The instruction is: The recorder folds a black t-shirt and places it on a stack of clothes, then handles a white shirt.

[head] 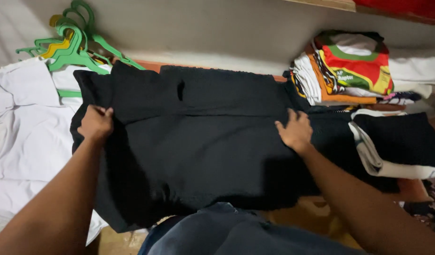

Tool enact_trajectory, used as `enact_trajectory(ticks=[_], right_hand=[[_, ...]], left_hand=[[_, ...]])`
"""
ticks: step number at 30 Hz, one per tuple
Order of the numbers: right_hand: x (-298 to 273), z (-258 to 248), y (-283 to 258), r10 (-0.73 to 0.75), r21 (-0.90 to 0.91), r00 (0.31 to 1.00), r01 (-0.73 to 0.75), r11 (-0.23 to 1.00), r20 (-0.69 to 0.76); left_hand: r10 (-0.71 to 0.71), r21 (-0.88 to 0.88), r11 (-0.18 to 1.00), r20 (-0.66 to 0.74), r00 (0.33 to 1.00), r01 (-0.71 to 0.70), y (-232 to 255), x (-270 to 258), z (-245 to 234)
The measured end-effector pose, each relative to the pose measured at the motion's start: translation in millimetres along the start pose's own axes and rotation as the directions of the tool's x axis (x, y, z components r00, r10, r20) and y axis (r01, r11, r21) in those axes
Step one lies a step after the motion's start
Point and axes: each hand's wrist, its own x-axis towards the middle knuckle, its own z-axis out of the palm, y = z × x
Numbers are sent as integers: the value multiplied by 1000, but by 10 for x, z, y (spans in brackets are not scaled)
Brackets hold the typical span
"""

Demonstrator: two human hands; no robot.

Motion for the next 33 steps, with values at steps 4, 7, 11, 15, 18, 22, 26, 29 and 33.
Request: enact_trajectory(ticks=[4,7,11,15,18,22,26,29,33], right_hand=[[-403,230,437,254,92,955,-242,966,-156],[-632,-66,408,399,50,917,-400,915,28],[-661,-169,655,395,16,903,-403,915,172],[-537,201,1293,274,181,932,-319,930,236],[-569,74,1451,221,264,937,-292,919,269],[-790,-485,1255,267,335,842,-450,828,469],[-787,-626,1332,163,292,724,-459,839,670],[-636,-717,1487,20,350,655,-428,833,755],[-310,-930,1614,-8,403,591,-539,739,806]], left_hand=[[123,102,989,-150,981,-108,-168,-508,-170],[130,65,991,-259,957,-117,-505,-840,-202],[148,27,989,-291,945,-147,-944,-1011,-236],[-89,-15,996,-179,980,88,-978,-1236,-411],[-257,-45,965,1,966,257,-790,-1452,-558],[-437,-216,847,237,868,486,-476,-1903,-864],[-452,-406,725,331,828,557,-771,-2141,-824],[-340,-410,772,378,861,485,-1038,-2100,-880],[-232,-354,873,299,925,334,-1345,-1588,-1053]])
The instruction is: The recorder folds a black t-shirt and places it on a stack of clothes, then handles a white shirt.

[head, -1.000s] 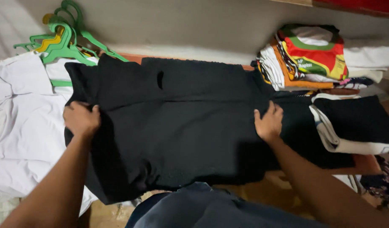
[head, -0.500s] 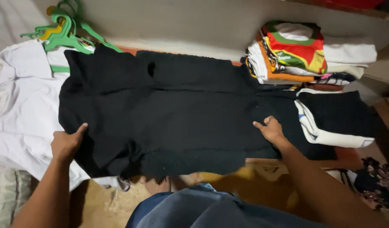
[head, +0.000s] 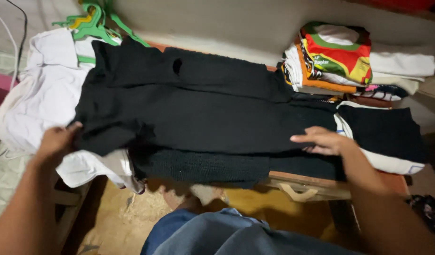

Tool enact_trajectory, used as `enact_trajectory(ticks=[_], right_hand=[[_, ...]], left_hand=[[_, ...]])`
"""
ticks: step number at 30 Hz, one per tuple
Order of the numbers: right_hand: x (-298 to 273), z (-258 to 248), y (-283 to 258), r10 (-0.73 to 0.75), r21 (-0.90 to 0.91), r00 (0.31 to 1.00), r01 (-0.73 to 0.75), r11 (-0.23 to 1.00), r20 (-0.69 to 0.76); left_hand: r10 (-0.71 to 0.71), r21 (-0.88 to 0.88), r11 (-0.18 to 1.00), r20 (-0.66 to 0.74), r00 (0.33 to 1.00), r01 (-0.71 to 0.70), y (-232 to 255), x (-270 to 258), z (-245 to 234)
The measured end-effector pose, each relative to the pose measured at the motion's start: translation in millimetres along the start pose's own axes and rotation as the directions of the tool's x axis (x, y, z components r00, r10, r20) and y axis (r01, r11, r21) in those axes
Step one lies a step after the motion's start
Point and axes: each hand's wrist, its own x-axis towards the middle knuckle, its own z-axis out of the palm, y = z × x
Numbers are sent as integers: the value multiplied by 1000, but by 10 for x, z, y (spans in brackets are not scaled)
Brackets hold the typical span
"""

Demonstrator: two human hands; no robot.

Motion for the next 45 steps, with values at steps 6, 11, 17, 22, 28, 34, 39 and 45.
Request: enact_trajectory(ticks=[6,11,17,22,28,34,39,45], right_hand=[[1100,-610,-259,-390,838,921,200,508,16],[1571,-192,-577,-294,963,931,254,92,-217],[2094,127,-183,71,610,765,451,651,-641],[1511,507,-322,-261,-304,477,-12,953,-839],[1667,314,-343,4,-21,765,-23,1000,-645],[1709,410,-595,-55,-59,687,18,998,-724],[1964,280,-609,49,130,732,54,990,-679],[2077,278,-576,-32,336,781,305,891,-623]], left_hand=[[188,-585,803,69,980,-113,1255,346,-35],[205,-818,574,195,959,44,1494,787,408],[335,60,941,-318,887,-334,1179,1150,590],[173,385,909,7,985,-162,1100,1388,408],[112,257,956,137,984,-145,816,1319,278],[470,586,726,-42,882,-359,1202,544,165],[474,690,656,-60,878,-307,1483,238,20],[542,739,586,-53,839,-332,1465,-5,-140]])
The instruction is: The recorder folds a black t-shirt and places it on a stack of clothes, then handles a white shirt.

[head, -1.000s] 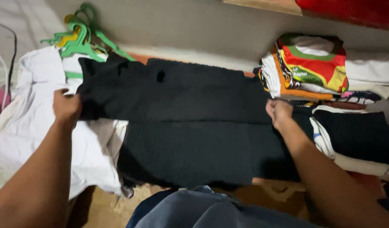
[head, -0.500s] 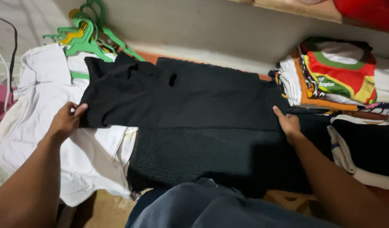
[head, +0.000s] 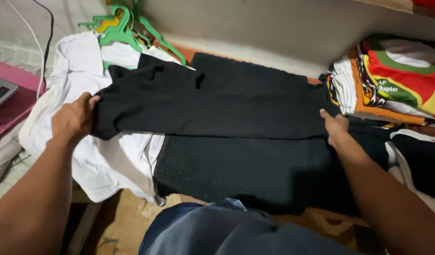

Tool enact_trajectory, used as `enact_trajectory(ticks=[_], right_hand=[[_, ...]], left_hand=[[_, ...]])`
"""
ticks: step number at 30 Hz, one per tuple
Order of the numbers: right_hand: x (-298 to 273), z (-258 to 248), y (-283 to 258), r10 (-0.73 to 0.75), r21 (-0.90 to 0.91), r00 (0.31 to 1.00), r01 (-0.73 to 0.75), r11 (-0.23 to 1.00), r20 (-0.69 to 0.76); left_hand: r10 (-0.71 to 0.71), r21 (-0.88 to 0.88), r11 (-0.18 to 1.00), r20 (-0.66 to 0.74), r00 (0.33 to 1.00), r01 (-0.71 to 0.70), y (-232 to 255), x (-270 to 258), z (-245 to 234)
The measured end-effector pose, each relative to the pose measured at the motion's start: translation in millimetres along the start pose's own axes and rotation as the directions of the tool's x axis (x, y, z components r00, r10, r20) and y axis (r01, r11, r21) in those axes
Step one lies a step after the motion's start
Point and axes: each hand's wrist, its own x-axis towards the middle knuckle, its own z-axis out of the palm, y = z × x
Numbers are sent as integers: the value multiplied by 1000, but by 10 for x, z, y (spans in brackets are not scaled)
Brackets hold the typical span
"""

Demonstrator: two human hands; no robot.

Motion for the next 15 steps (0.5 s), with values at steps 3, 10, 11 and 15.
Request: enact_trajectory(ticks=[3,10,11,15], right_hand=[[-393,-251,-136,-130,-25,981,135,990,145],[-163,-599,598,-590,-541,806,517,664,47],[-305,-556,514,-593,-542,804,518,662,44],[-891,-255,100,-434,-696,890,223,683,-140]], left_hand=[[66,10,998,-44,997,-65,-223,-197,52],[-5,-208,978,80,997,22,-503,-386,472],[-4,-212,977,76,997,20,-492,-413,510],[-192,-392,906,-40,981,162,-573,-771,697]])
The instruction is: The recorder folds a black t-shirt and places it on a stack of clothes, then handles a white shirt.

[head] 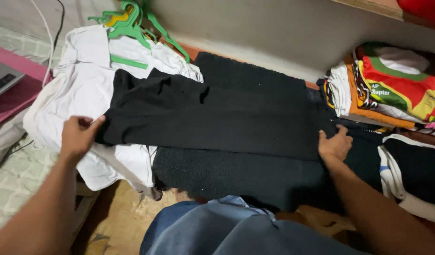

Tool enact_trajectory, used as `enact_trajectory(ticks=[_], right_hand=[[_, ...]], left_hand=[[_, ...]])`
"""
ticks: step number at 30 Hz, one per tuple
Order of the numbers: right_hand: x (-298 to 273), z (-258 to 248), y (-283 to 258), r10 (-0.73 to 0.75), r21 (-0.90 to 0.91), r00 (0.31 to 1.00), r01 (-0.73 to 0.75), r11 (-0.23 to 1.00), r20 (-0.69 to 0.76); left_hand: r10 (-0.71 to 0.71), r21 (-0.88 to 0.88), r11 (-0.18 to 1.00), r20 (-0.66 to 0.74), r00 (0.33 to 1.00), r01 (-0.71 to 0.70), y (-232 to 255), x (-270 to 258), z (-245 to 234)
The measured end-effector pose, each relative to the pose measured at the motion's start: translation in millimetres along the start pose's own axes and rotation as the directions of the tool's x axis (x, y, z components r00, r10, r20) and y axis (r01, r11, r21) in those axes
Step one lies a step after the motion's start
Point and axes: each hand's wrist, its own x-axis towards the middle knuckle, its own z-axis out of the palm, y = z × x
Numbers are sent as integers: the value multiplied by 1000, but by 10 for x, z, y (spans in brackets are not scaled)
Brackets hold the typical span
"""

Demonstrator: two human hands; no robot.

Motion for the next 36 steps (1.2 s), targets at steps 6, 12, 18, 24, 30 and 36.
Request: enact_trajectory(ticks=[6,12,18,24,30,36], right_hand=[[-10,-14,-364,129,-78,991,-131,988,-28],[245,-72,-93,159,0,987,-159,987,-4],[473,12,318,101,247,994,-107,963,37],[377,-52,231,-87,95,996,89,991,-20],[-364,-469,-650,-384,-82,885,376,923,-263],[-747,-438,-1307,-708,75,704,704,706,60]], left_hand=[[179,36,983,-359,916,-178,-90,-310,266],[127,-264,935,-371,920,-236,586,331,-172],[345,58,938,-215,914,-341,974,409,-504],[244,210,945,59,968,-250,-244,655,236],[98,243,964,55,994,-109,395,444,278],[312,103,942,76,947,-319,1224,600,577]])
